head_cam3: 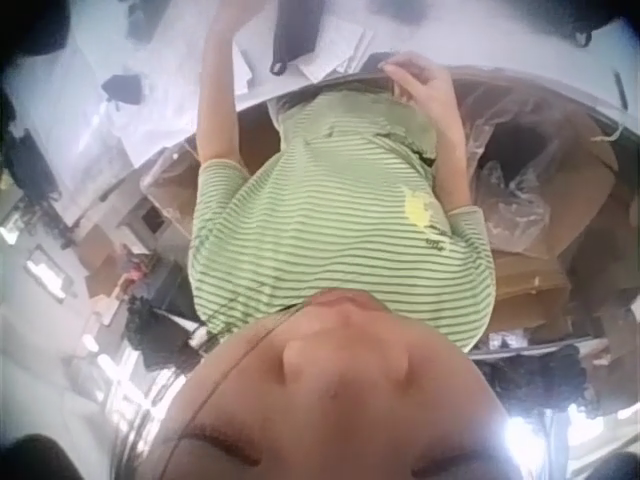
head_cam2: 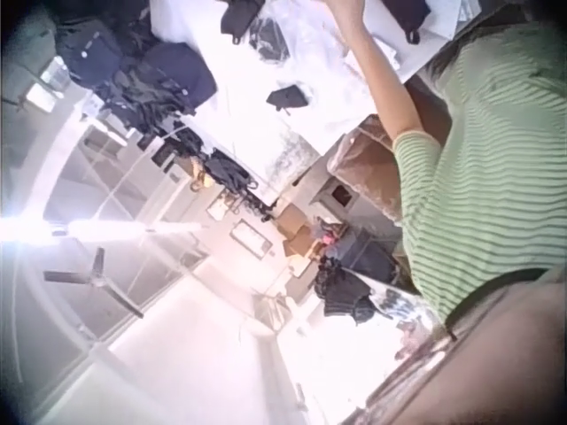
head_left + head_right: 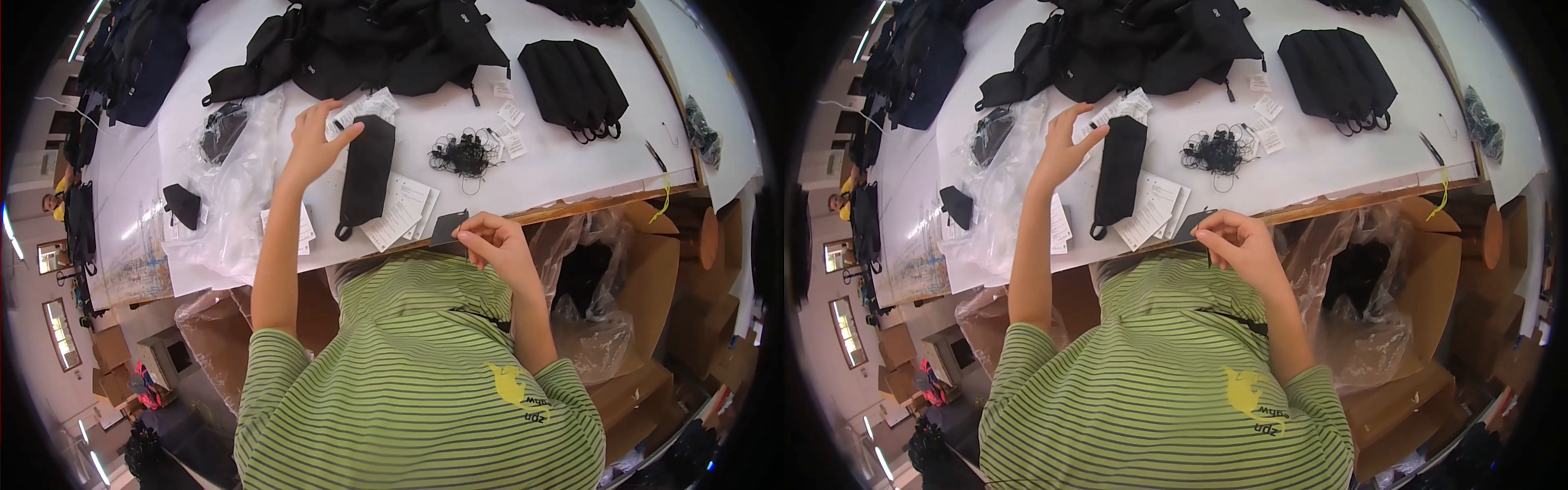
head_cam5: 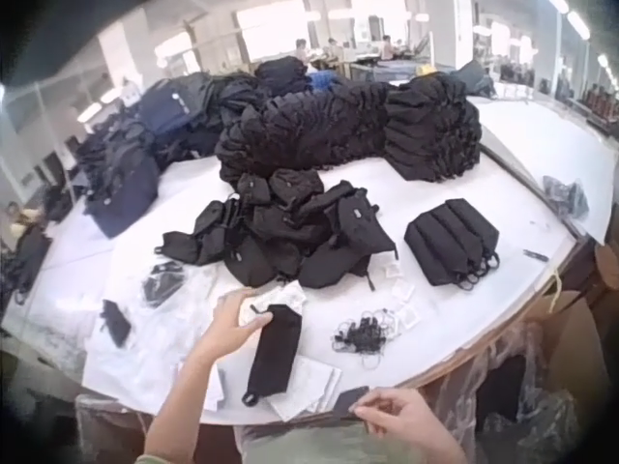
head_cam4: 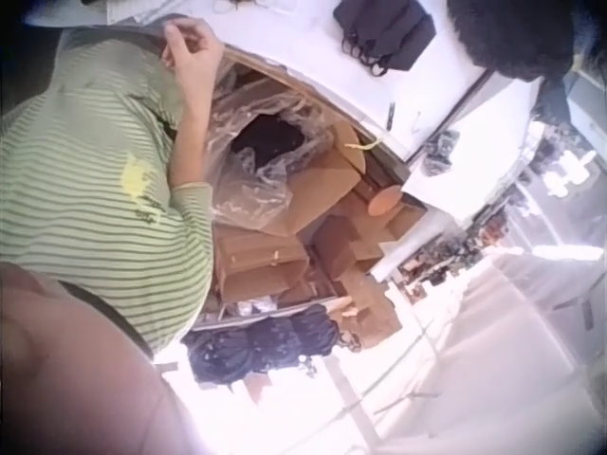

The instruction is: Packing small black pouches into larger bags, adding instruction cards and silica gel packets.

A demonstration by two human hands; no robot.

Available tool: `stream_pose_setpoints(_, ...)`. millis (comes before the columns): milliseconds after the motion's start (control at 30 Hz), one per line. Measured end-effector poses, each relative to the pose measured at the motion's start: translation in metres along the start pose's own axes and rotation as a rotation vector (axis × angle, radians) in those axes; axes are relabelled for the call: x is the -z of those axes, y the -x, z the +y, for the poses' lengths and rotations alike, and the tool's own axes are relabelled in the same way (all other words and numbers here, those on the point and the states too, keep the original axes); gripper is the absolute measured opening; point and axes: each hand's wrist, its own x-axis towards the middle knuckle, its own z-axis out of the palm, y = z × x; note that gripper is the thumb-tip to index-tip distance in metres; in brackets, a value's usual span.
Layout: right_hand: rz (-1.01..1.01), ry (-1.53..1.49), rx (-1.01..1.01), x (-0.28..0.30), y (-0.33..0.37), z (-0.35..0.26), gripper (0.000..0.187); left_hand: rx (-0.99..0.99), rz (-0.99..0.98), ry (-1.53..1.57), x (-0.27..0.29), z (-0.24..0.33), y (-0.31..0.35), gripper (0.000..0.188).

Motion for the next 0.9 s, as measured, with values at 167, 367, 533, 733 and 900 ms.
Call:
stream_pose_setpoints(167,0.059,0.046,0.011,-0.015,0.003,0.007,0.008,0.11,-0.021,0.203,0.019,0.037,0.057,0.029)
stream_pose_setpoints(367,-0.015,0.098,-0.036,-0.036,0.001,0.012,0.011,0.242,-0.262,-0.159,0.039,0.028,0.12,0.026)
stream_pose_setpoints(533,-0.074,0.228,0.045,-0.054,-0.01,0.013,0.009,0.257,-0.281,-0.029,0.04,0.037,0.125,0.025)
stream_pose_setpoints(733,0.024,0.621,0.19,-0.081,-0.014,0.004,0.008,0.365,-0.158,0.536,0.041,0.079,0.133,0.017)
stream_pose_setpoints(900,0.031,0.73,0.477,-0.084,-0.013,0.015,0.008,0.415,-0.076,0.623,0.039,0.11,0.137,0.02)
